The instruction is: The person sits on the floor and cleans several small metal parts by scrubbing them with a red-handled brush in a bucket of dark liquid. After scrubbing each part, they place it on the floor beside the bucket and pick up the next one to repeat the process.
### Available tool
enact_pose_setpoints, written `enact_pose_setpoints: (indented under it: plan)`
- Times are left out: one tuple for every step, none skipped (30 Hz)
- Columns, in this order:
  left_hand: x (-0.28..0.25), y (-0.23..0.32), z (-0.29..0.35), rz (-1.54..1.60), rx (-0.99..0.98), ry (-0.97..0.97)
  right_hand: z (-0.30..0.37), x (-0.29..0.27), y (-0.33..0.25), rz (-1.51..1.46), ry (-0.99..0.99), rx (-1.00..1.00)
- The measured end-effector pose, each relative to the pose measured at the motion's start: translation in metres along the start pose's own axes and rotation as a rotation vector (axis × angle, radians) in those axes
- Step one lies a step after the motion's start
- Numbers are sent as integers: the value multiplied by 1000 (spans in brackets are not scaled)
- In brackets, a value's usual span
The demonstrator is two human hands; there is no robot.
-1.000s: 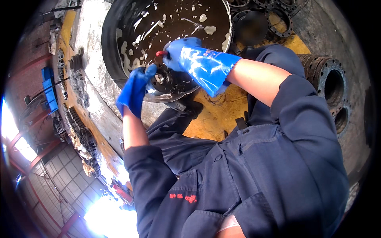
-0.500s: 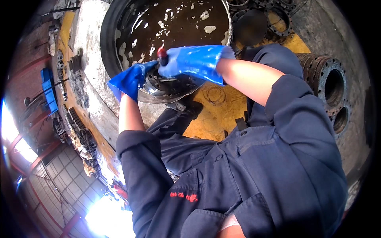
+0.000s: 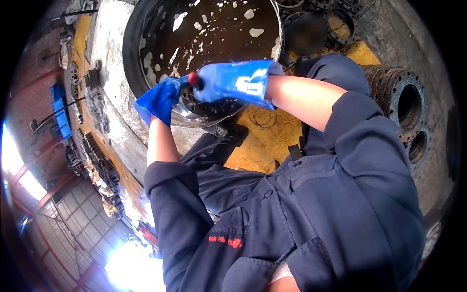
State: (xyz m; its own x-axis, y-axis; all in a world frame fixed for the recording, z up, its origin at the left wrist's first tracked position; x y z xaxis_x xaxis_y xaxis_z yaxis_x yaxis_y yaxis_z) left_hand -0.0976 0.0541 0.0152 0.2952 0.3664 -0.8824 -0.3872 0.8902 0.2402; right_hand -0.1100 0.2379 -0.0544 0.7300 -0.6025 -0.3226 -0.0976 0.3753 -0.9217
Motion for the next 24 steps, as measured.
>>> enact_pose_setpoints:
  plan:
    - [-1,6,5,-12,5,13,-9,13,0,273,53,-66]
    - [-2,9,14,-20,-6,26,-4,13,-7,383,50,-94]
    - [-4,14,19,-7,-16,17,-5,14,-4,405,73,-113]
    - [-8,20,27,35,-34,-2,-7,16,0,427,96,-133]
    - [-12,22,29,149,-79,-77,-2,16,0,403,204,-99]
    - [-16,23,31,260,-130,-146,-8,13,1,253,268,-71]
    - [-1,0,32,341,-62,-68,-12,8,5,292,254,62]
    - [12,-22,34,424,6,13,-13,-5,-1,332,237,192]
    - [26,-30,27,359,33,93,-38,4,37,349,367,127]
    - [38,-54,32,297,14,199,-13,-13,12,378,246,209]
    - [49,-64,35,228,21,293,-9,-13,17,395,265,207]
    - [60,-71,40,164,25,387,-8,-12,18,415,280,207]
    - [70,-78,44,98,28,479,-10,-8,21,407,184,288]
    - [78,-78,48,32,31,568,-8,-11,22,252,134,277]
    - [72,-44,62,163,-27,574,-6,-14,24,100,90,277]
    - [83,-48,56,117,-1,671,-3,-14,36,-91,85,196]
    - [89,-53,56,100,-1,741,18,-27,13,-262,48,208]
    - [90,-51,53,110,22,744,32,-28,11,-254,81,51]
    - [90,-53,51,122,44,745,44,-28,9,-245,108,-110]
    - [90,-56,50,130,63,734,48,-28,3,-350,32,-78]
    - [88,-60,49,139,84,714,51,-30,-3,-448,-39,-38]
    - [88,-63,47,145,106,696,28,-15,7,-370,-5,86]
    - [85,-63,43,153,120,670,11,-5,4,-158,-14,132]
    - [80,-63,41,157,117,622,-1,5,3,52,-26,172]
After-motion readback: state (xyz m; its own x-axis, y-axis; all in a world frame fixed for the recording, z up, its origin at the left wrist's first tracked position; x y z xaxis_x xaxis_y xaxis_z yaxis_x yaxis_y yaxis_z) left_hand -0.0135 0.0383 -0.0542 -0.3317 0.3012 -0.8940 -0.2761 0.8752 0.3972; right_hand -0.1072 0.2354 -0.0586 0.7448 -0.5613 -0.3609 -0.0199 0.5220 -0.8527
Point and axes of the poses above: each hand's wrist, its own z-axis away from the middle knuckle, its own x-axis out of the palm, y = z × x, the point moved 2 cm from there along -z, towards the middle knuckle, and after that the axes turned 2 degrees about y, right-handed, at the moved point
